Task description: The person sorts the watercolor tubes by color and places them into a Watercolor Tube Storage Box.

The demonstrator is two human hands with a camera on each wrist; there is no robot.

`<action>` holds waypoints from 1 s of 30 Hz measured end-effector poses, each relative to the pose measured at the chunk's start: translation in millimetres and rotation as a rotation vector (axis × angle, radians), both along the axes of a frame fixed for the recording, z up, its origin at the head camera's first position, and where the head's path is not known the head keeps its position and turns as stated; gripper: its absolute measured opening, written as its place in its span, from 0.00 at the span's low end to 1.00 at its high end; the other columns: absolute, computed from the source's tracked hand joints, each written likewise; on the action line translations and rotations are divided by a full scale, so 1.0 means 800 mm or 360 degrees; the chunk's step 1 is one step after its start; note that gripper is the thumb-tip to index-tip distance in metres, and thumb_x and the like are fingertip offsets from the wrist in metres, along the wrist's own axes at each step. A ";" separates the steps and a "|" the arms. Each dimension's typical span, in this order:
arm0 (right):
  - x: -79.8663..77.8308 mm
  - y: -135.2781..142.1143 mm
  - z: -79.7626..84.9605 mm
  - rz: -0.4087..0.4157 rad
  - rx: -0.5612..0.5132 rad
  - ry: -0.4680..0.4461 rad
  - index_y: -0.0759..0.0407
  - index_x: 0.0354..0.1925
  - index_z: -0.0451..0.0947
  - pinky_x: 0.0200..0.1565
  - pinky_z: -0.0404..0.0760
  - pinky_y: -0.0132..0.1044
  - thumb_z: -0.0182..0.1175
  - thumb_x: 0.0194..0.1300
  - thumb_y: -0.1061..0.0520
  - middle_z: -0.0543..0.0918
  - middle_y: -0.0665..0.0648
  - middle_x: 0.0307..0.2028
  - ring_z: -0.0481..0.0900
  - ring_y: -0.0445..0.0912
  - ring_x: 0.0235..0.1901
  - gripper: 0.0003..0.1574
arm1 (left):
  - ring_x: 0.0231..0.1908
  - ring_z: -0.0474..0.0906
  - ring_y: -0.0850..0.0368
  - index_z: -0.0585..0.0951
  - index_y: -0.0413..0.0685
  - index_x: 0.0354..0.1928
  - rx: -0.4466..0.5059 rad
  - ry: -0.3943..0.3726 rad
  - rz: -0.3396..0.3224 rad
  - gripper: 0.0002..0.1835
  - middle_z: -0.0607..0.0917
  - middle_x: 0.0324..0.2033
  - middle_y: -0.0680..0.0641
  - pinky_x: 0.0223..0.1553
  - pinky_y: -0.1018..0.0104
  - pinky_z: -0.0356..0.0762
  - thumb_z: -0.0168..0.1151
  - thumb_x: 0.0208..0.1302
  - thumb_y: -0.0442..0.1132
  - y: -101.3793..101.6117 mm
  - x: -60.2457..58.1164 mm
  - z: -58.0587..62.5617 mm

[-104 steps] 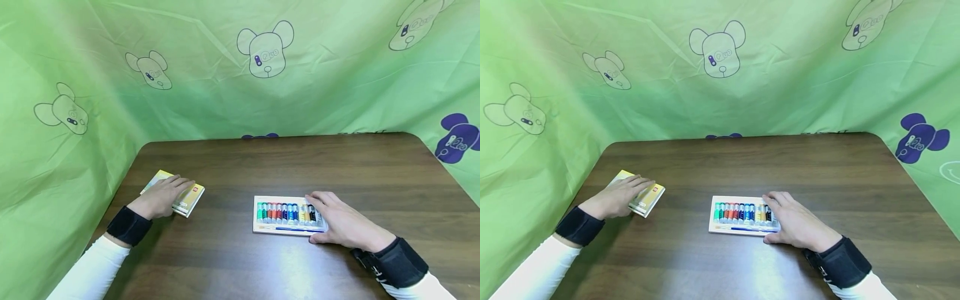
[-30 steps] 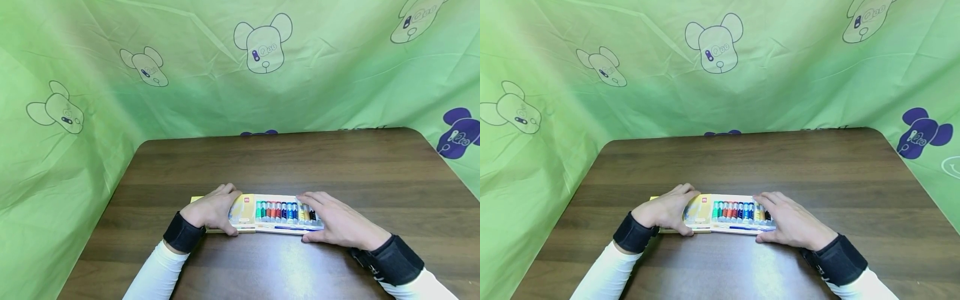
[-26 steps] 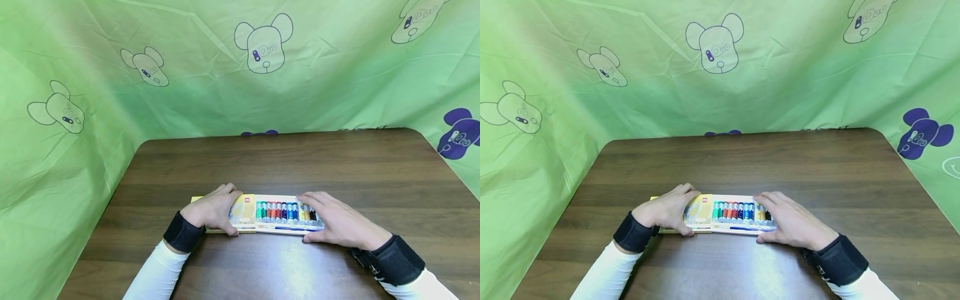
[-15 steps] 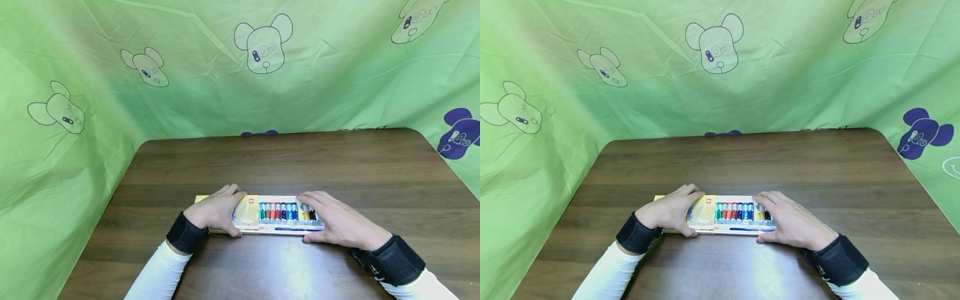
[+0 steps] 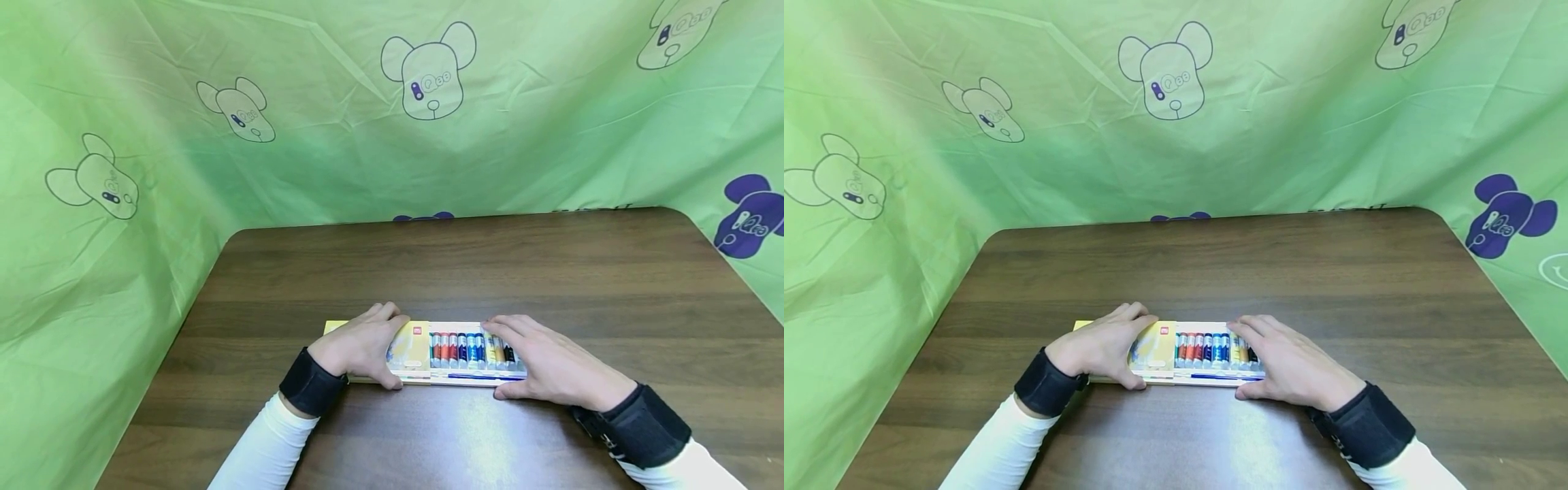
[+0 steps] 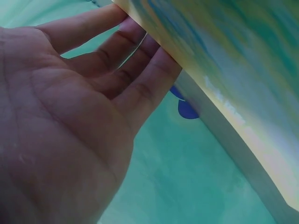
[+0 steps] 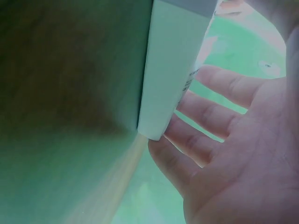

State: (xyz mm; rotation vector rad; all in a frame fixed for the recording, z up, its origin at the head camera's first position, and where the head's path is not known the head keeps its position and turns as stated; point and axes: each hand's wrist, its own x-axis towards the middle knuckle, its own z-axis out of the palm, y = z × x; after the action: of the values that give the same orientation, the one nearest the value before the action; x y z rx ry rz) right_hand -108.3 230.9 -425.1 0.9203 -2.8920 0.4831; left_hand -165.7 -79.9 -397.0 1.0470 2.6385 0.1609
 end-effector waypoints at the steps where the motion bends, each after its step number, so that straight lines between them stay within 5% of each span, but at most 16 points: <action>1: 0.000 0.000 0.000 -0.0001 0.0004 -0.0002 0.55 0.65 0.68 0.56 0.72 0.47 0.68 0.41 0.28 0.73 0.55 0.60 0.69 0.49 0.59 0.59 | 0.53 0.64 0.58 0.67 0.48 0.66 -0.0005 0.0001 0.0000 0.55 0.70 0.54 0.52 0.53 0.65 0.70 0.72 0.31 0.64 0.000 0.000 0.000; 14: 0.001 0.001 0.000 0.0004 0.0026 -0.0016 0.54 0.66 0.67 0.57 0.71 0.49 0.66 0.42 0.27 0.72 0.56 0.62 0.69 0.50 0.60 0.58 | 0.53 0.64 0.58 0.65 0.49 0.69 -0.0039 -0.0009 0.0028 0.57 0.69 0.56 0.52 0.54 0.64 0.69 0.72 0.33 0.64 0.004 0.002 0.001; 18: 0.001 0.001 0.000 -0.0004 0.0036 -0.0031 0.54 0.67 0.67 0.57 0.70 0.50 0.65 0.43 0.26 0.71 0.57 0.62 0.68 0.51 0.61 0.58 | 0.54 0.64 0.56 0.60 0.59 0.73 0.0019 -0.0028 0.0025 0.57 0.69 0.57 0.51 0.55 0.62 0.68 0.73 0.36 0.61 0.003 0.006 0.000; 24: 0.001 0.002 -0.002 -0.0014 0.0033 -0.0019 0.54 0.67 0.67 0.58 0.70 0.50 0.65 0.43 0.26 0.71 0.57 0.62 0.68 0.51 0.61 0.59 | 0.65 0.60 0.48 0.66 0.77 0.66 0.0096 -0.0006 -0.0175 0.43 0.63 0.68 0.45 0.64 0.48 0.58 0.72 0.44 0.51 0.004 0.011 0.000; 30: 0.000 0.004 -0.002 -0.0014 0.0036 -0.0006 0.54 0.67 0.66 0.58 0.70 0.50 0.65 0.43 0.26 0.71 0.58 0.62 0.68 0.51 0.60 0.59 | 0.69 0.55 0.45 0.73 0.79 0.60 0.0102 0.0055 -0.0305 0.32 0.58 0.71 0.46 0.64 0.41 0.55 0.70 0.50 0.49 0.004 0.015 -0.001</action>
State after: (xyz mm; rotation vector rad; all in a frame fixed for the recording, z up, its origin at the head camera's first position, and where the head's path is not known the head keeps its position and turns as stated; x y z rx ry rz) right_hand -108.2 233.8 -426.5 0.9100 -2.9094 0.4526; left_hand -153.9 -76.3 -397.9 1.3278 2.5596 0.1879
